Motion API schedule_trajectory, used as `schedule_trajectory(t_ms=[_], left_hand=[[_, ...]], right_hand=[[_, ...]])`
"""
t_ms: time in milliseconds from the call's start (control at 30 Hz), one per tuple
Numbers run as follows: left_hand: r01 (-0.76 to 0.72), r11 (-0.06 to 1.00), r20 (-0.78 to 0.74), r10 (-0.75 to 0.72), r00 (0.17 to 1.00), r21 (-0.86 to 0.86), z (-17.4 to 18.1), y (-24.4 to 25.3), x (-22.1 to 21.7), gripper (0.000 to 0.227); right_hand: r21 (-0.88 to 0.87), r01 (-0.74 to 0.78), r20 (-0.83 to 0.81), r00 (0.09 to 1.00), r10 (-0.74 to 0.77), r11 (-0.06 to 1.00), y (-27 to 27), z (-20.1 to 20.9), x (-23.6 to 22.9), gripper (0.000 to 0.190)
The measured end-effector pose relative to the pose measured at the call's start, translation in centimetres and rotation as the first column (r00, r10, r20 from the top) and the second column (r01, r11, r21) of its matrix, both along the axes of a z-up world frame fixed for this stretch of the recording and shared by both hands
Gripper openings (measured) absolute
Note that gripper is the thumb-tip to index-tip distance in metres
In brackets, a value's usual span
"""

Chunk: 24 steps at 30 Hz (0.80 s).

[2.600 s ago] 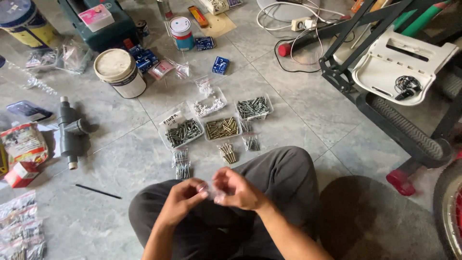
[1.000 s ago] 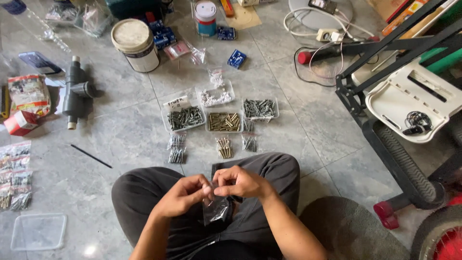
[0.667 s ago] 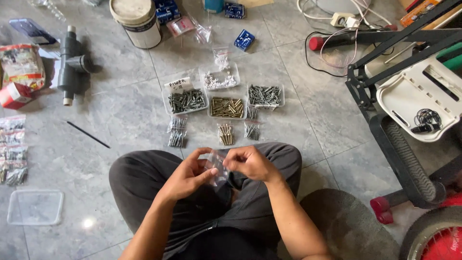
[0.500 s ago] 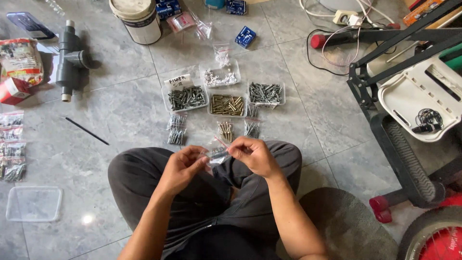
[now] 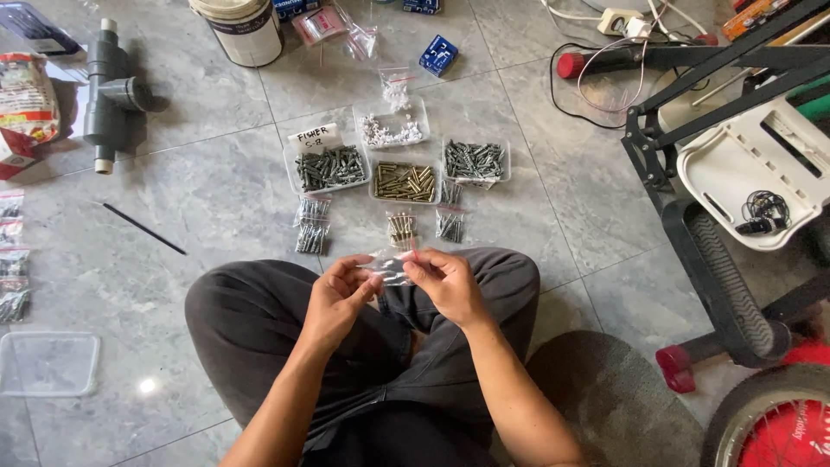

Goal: The person sits on the floor and sorts screws and plastic wall anchors from clear plastic bags into labeled transparent containers. They open bags, pour the contents into the containers, and occasionally pick up individual pieces to place them correctly.

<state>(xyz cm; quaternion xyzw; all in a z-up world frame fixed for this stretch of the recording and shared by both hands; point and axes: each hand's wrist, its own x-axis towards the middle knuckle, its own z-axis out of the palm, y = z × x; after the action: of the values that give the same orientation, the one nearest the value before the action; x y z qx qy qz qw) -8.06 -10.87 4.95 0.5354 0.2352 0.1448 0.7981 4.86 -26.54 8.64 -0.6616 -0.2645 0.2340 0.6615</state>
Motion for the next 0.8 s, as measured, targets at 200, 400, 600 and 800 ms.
schedule_trajectory(t_ms=[200,400,600,800], left_hand=[[0.054,0.993,-0.024,-0.057,0.998,-0.103,-1.5,-0.9,0.0,0.043],[0.032,0.999,-0.098,-0.028,0.995,0.044,-0.8,-0.4,0.6,0.027],[-0.002,1.0,-0.049,0.003,0.999,0.014,-0.1,-1.1,1.5,0.031],[0.003,0.998,-0.039,-0.001,0.999,0.064,-0.6,-1.2,1.9,0.013]], right_hand=[[0.054,0.094,-0.095,0.991,-0.089,0.994,-0.7,-2.3,-0.4,0.028],[0.108,0.204,-0.069,0.978,-0.197,0.973,-1.6,-1.7,1.0,0.035],[-0.008,0.035,-0.084,0.996,-0.035,0.999,-2.0,-0.3,0.8,0.038],[-0.067,-0.136,-0.034,0.99,0.134,0.988,-1.9,-0.6,0.2,0.02]])
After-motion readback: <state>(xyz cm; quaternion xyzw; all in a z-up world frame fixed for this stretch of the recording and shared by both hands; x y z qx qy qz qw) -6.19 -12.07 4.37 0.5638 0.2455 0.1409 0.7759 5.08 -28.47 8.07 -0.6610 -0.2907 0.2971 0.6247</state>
